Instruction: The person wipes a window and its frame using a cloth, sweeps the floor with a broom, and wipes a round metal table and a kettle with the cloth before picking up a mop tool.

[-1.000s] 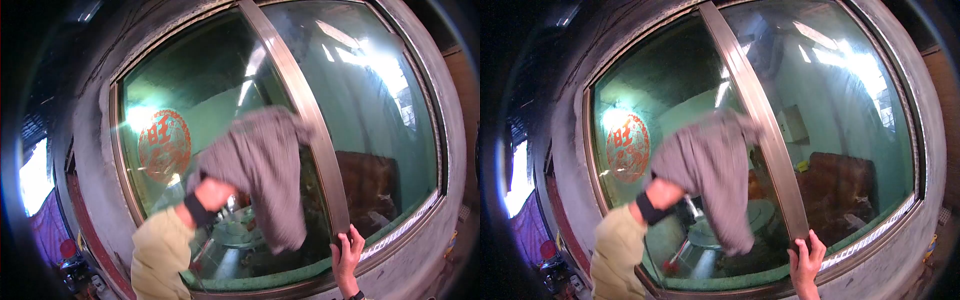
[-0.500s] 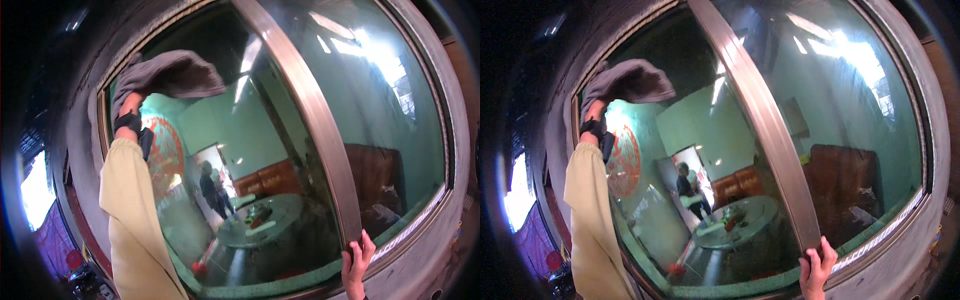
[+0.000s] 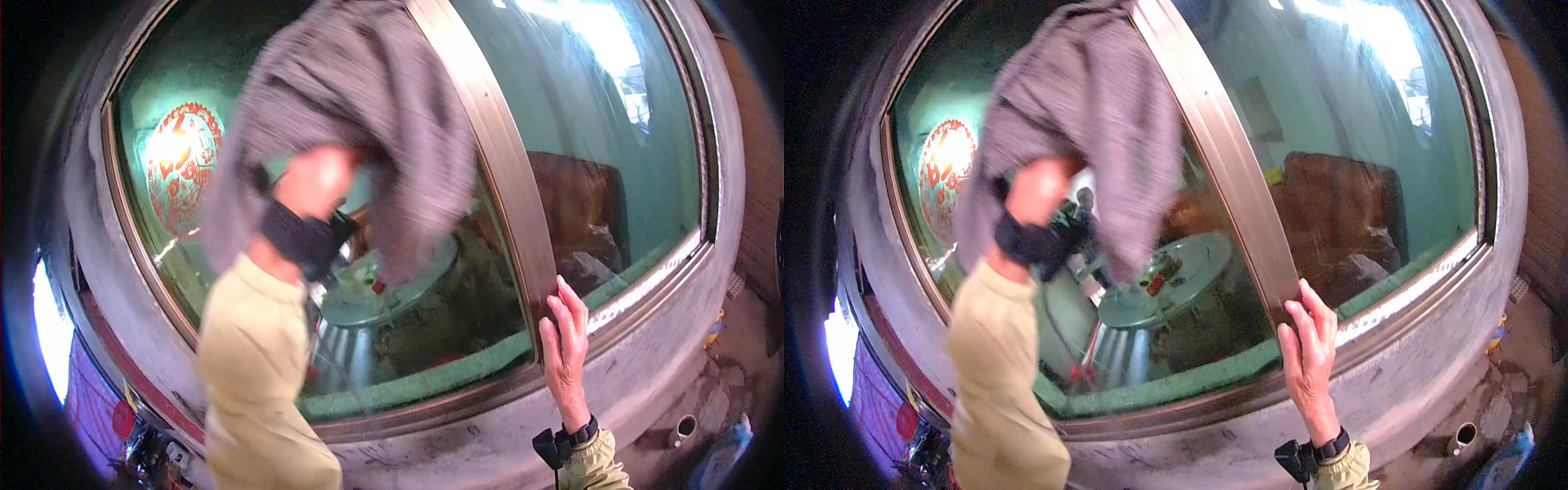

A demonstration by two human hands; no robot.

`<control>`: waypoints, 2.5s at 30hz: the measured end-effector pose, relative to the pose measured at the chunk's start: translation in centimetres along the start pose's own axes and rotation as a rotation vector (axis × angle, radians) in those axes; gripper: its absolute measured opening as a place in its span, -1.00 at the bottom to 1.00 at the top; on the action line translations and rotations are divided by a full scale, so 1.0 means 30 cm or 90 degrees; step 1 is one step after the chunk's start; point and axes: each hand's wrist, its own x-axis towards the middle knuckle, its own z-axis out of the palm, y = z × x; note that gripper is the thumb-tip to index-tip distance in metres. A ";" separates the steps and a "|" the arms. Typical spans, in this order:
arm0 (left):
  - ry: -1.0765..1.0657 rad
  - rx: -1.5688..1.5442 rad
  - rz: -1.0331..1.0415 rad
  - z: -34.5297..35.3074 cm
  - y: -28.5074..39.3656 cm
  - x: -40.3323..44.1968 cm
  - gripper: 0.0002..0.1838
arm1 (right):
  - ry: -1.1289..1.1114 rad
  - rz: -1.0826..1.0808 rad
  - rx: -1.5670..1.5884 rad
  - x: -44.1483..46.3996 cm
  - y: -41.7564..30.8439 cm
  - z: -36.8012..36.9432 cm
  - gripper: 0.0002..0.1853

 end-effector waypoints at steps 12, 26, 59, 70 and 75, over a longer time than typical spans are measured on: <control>-0.318 -0.790 -0.331 0.180 0.748 -0.677 -0.53 | -0.110 0.061 -0.093 -0.161 -0.129 -0.255 -0.83; -0.295 0.091 -0.075 -0.067 0.035 -0.114 -0.60 | -0.007 0.014 -0.184 -0.063 -0.150 -0.069 -0.81; -0.184 -0.017 -0.084 -0.064 -0.019 -0.337 -0.79 | 0.148 -0.101 -0.258 -0.039 0.188 0.122 -0.61; 0.071 0.049 -0.367 -0.229 -0.532 -0.781 -0.61 | 0.104 -0.071 -0.248 -0.040 0.159 0.097 -0.59; -0.038 -0.216 -0.713 0.039 0.070 -1.448 -0.61 | 0.078 -0.053 -0.226 -0.031 0.136 0.080 -0.58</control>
